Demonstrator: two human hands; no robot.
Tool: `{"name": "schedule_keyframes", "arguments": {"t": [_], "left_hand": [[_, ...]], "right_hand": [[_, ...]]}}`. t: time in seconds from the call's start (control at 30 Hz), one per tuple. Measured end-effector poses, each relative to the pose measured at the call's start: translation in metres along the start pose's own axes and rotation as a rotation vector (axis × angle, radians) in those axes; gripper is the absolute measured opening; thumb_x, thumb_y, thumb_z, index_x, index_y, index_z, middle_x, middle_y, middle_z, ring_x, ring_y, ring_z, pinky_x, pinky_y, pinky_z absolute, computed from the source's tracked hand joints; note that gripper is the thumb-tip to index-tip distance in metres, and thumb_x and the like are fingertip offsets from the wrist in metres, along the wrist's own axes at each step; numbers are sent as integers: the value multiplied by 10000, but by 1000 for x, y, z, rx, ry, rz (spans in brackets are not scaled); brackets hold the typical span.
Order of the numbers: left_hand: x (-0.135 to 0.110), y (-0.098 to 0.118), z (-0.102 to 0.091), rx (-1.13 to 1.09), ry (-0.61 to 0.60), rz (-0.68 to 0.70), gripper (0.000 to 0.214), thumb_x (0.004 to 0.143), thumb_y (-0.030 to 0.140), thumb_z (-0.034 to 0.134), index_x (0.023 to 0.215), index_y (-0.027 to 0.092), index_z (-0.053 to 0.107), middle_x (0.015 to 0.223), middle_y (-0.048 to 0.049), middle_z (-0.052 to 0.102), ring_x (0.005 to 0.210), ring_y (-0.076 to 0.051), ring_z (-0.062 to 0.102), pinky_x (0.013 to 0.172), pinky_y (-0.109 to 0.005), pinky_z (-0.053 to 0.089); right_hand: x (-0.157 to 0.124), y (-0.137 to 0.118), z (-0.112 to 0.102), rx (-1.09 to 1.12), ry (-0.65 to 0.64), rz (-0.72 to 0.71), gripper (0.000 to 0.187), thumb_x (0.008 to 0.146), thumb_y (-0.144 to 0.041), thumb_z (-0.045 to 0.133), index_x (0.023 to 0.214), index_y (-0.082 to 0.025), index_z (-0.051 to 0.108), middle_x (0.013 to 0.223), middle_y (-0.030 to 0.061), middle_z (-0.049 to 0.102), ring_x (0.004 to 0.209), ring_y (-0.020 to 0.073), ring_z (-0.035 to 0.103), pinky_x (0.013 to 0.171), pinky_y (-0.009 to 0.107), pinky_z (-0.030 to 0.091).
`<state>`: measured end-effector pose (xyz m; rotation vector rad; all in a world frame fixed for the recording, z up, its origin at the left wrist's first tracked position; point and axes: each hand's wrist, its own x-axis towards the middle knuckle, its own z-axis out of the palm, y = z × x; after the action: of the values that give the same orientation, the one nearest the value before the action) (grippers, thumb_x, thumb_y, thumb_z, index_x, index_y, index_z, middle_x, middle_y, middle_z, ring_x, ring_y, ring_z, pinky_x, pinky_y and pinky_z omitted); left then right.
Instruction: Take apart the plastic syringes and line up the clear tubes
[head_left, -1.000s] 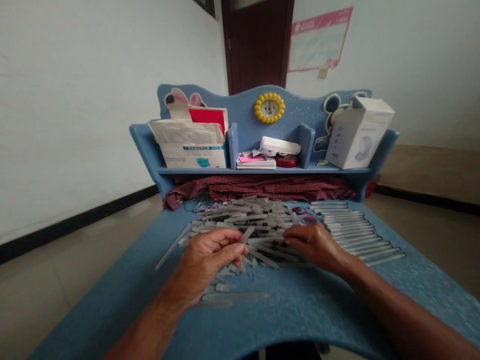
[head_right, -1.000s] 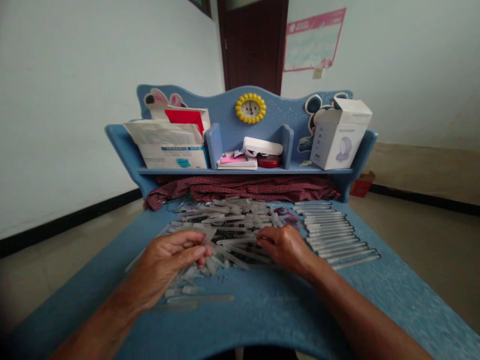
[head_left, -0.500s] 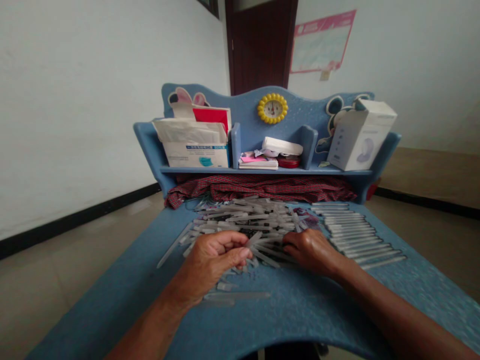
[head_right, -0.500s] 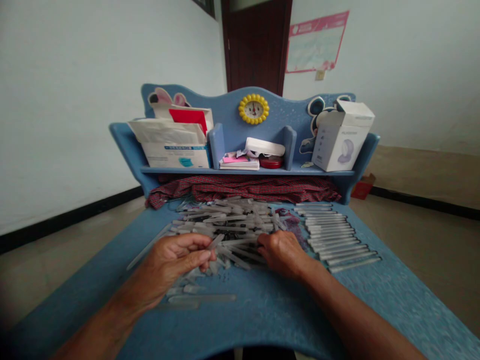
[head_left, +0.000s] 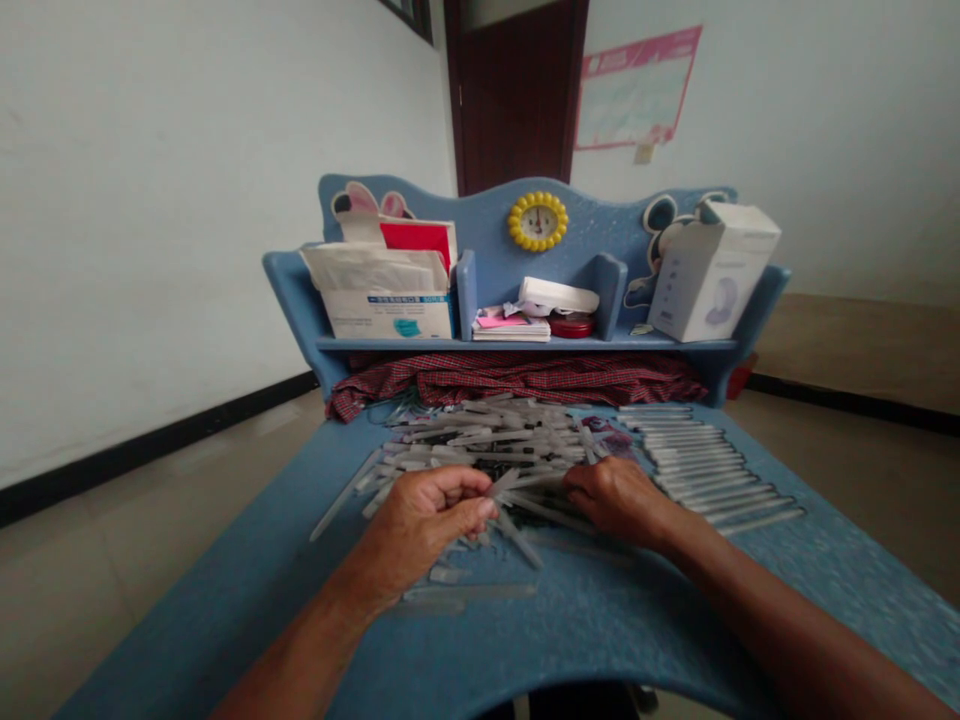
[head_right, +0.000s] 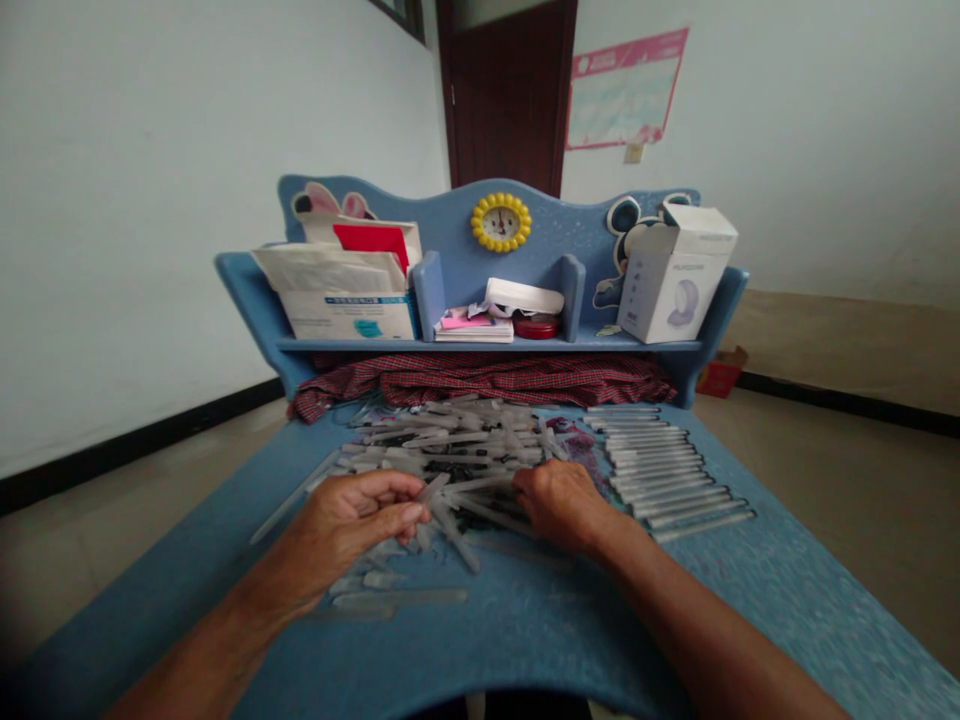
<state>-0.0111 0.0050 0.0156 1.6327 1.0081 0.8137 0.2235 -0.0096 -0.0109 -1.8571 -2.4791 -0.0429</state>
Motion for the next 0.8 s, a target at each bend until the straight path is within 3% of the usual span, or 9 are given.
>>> {"name": "schedule_keyframes", "arguments": {"t": [0.23, 0.57, 0.67, 0.8], "left_hand": [[2, -2, 1, 51, -13, -23, 219, 665, 274, 638, 830, 130, 638, 614, 9, 626, 549, -108, 566, 546, -216, 474], [3, -5, 0, 68, -9, -24, 229, 664, 282, 634, 836, 132, 629, 612, 16, 618, 553, -102, 563, 551, -210, 463], [2, -4, 1, 69, -4, -35, 240, 656, 287, 634, 838, 132, 627, 612, 17, 617, 552, -105, 564, 552, -214, 464], [1, -2, 2, 68, -7, -43, 238, 661, 291, 626, 841, 136, 628, 620, 17, 617, 561, -108, 564, 562, -220, 464]], "right_hand": [[-1, 2, 0, -115, -34, -50, 242, 863, -214, 407, 935, -187, 636, 784, 108, 702, 744, 240, 662, 582, 273, 366], [-8, 4, 7, -148, 55, -154, 219, 815, -79, 407, 838, -148, 614, 709, 88, 682, 637, 190, 632, 524, 260, 282], [-7, 6, 8, -62, 132, -163, 189, 823, -112, 423, 819, -146, 609, 698, 73, 675, 604, 157, 601, 524, 250, 281], [-7, 4, 4, 275, 251, -138, 151, 807, -164, 458, 779, -158, 605, 639, 8, 620, 547, 96, 522, 530, 207, 313]]}}
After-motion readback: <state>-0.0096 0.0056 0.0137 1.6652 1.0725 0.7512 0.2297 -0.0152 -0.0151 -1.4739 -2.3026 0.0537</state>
